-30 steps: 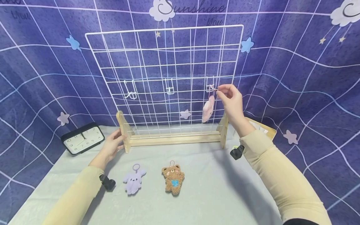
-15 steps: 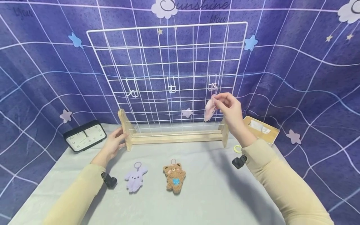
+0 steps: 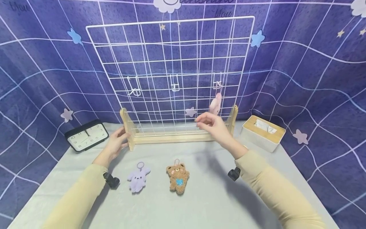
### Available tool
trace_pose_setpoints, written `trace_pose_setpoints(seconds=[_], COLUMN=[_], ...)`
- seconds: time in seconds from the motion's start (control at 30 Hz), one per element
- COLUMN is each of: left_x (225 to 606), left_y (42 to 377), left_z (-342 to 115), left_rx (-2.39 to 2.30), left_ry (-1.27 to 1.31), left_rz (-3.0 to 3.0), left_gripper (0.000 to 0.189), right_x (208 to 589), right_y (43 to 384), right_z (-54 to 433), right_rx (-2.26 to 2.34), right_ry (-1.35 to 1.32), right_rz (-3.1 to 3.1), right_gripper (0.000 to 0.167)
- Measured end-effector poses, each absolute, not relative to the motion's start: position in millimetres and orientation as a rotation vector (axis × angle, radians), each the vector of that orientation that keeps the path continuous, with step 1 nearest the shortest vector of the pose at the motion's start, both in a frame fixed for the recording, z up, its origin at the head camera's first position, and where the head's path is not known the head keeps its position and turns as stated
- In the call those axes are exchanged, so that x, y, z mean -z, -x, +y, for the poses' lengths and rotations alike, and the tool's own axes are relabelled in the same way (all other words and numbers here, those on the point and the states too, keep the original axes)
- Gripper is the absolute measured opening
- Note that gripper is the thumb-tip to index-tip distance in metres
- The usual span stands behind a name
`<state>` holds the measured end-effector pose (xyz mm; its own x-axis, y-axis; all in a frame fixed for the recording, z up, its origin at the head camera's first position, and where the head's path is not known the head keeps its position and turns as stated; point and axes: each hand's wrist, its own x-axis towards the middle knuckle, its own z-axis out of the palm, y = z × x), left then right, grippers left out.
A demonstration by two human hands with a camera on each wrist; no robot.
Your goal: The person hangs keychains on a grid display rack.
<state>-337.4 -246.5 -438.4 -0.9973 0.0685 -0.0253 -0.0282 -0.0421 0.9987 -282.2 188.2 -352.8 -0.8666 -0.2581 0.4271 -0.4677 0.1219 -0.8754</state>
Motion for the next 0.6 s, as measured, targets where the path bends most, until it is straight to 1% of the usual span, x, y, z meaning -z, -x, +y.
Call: trace_pose_setpoints(seconds=[0.1,0.37,0.6], left_x=[440,443,443], left_y=[340,343,342], left_z=[-246,-246,-247], left_rx=[-2.234,-2.268,-2.276], left_ry=[-0.043,-0.049,-0.04], left_rz=[2.112,2.085,2.083], left_gripper=[0.067,0.066,0.065], right_x=[367,401,424], right_y=[284,289,292], right_z=[179,158,142], right_rx=[-1.786,-1.696,-1.657], right_ry=[-0.743,-0.752,-0.852], right_rz=[-2.338,-2.506,-2.611], right_gripper=[0.017,0.015,0.016])
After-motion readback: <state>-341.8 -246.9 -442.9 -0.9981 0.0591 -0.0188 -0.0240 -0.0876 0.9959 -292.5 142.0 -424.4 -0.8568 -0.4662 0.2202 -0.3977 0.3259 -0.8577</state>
